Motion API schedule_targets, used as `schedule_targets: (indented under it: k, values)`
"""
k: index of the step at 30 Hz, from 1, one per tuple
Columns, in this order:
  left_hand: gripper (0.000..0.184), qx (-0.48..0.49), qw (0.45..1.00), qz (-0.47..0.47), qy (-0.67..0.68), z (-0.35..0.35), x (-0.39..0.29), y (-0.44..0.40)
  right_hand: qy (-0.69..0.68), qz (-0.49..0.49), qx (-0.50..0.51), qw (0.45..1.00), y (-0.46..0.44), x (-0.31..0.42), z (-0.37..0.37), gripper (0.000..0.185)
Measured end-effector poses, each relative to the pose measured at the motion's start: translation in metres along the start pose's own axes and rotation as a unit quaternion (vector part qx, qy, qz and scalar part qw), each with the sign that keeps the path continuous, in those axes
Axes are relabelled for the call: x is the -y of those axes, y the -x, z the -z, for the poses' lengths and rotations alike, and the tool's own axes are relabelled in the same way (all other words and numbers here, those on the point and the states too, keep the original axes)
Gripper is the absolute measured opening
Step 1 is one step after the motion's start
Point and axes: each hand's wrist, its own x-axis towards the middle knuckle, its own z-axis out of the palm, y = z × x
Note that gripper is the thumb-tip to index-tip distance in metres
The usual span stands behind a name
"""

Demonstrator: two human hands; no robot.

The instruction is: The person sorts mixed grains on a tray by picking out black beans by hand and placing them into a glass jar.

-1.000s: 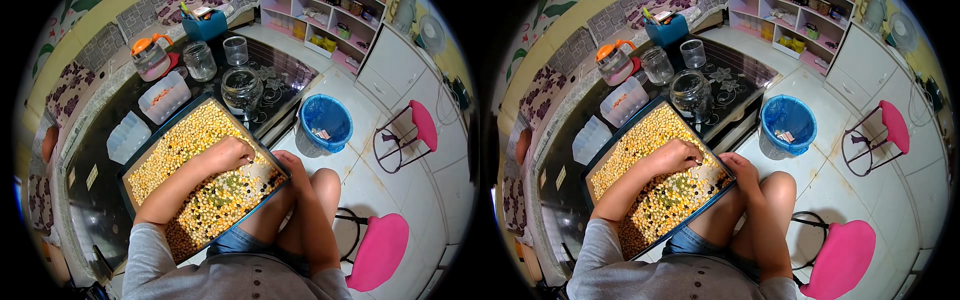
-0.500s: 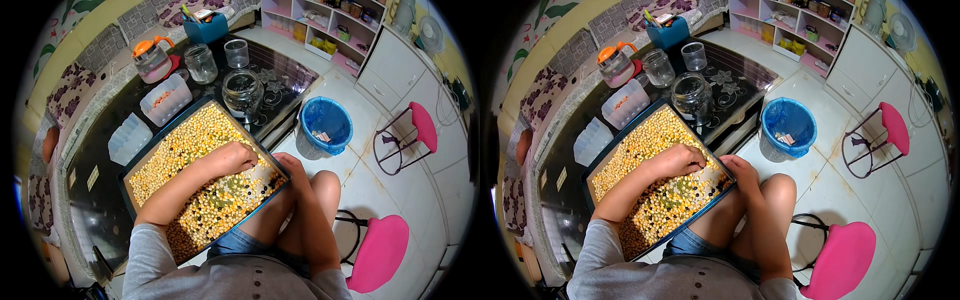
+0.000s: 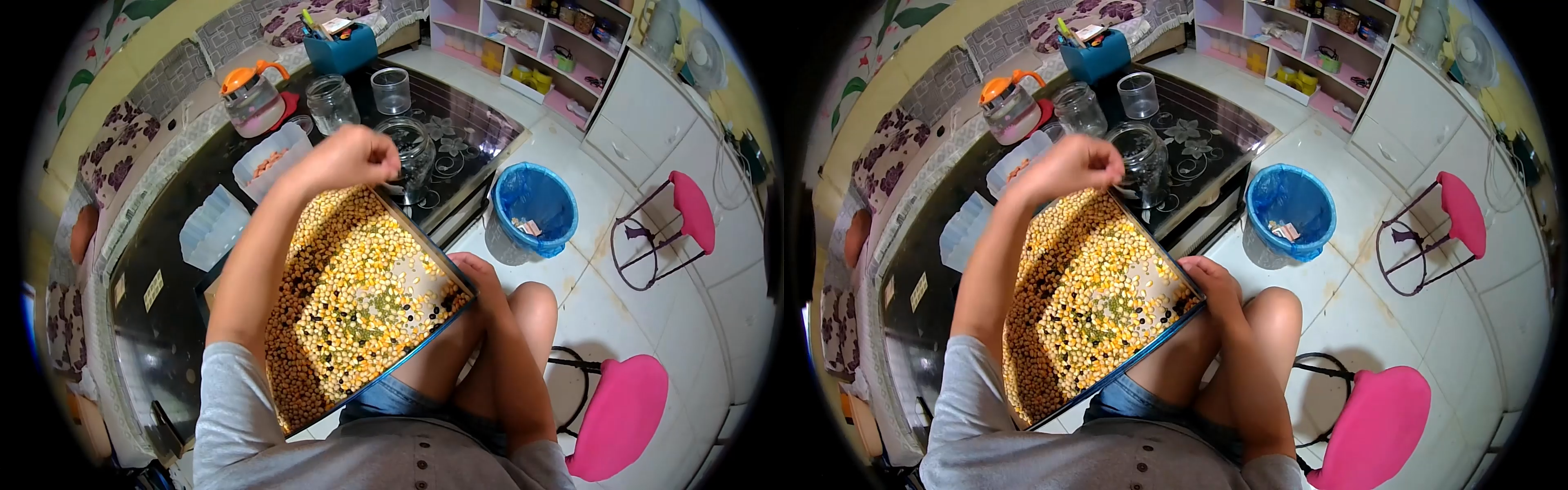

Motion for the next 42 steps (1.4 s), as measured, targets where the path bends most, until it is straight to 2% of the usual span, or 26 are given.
schedule_targets:
  k: [4, 6, 7, 9, 13, 14, 18, 20, 24, 33, 35, 42]
  values:
    - [0.011, -0.010, 0.998, 0.042, -0.040, 0.025, 0.000, -0.032, -0.020, -0.005, 0.013, 1.000, 0.001, 0.001, 0.000, 0.022]
    - [0.014, 0.006, 0.992, 0.025, -0.127, 0.024, 0.010, -0.044, -0.014, -0.005, 0.009, 1.000, 0.002, 0.003, 0.000, 0.022]
    - [0.014, 0.005, 0.992, 0.025, -0.126, 0.023, 0.010, -0.044, -0.009, -0.005, 0.007, 1.000, 0.003, 0.003, -0.001, 0.022]
    - [0.017, -0.058, 0.983, -0.006, -0.172, 0.020, 0.011, -0.040, -0.012, -0.003, 0.007, 1.000, 0.005, 0.005, -0.002, 0.022]
    - [0.015, -0.124, 0.988, 0.003, -0.095, 0.011, -0.003, -0.013, -0.011, -0.004, -0.002, 1.000, 0.002, 0.002, -0.002, 0.021]
    - [0.012, -0.117, 0.991, 0.016, -0.058, 0.004, -0.009, -0.002, -0.013, -0.007, -0.003, 1.000, 0.003, 0.003, -0.002, 0.021]
    - [0.008, 0.015, 0.992, -0.119, -0.032, -0.039, -0.015, 0.035, 0.022, -0.010, -0.010, 1.000, 0.005, 0.007, -0.004, 0.020]
    - [0.010, 0.075, 0.988, -0.134, 0.004, -0.066, -0.016, 0.051, -0.026, -0.019, -0.005, 0.999, 0.004, 0.004, -0.003, 0.020]
    - [0.014, 0.156, 0.974, -0.153, 0.053, -0.100, -0.021, 0.071, -0.013, -0.027, -0.007, 1.000, 0.000, 0.000, 0.001, 0.021]
    - [0.013, 0.164, 0.974, -0.155, 0.005, -0.116, -0.009, 0.081, 0.011, -0.013, -0.009, 1.000, 0.000, -0.001, 0.003, 0.021]
    - [0.012, 0.183, 0.977, -0.108, -0.016, -0.114, -0.008, 0.082, 0.005, -0.020, -0.009, 1.000, 0.001, 0.001, 0.001, 0.021]
    - [0.009, 0.178, 0.979, -0.080, -0.051, -0.110, -0.012, 0.087, -0.006, -0.015, -0.003, 1.000, 0.000, -0.002, 0.003, 0.022]
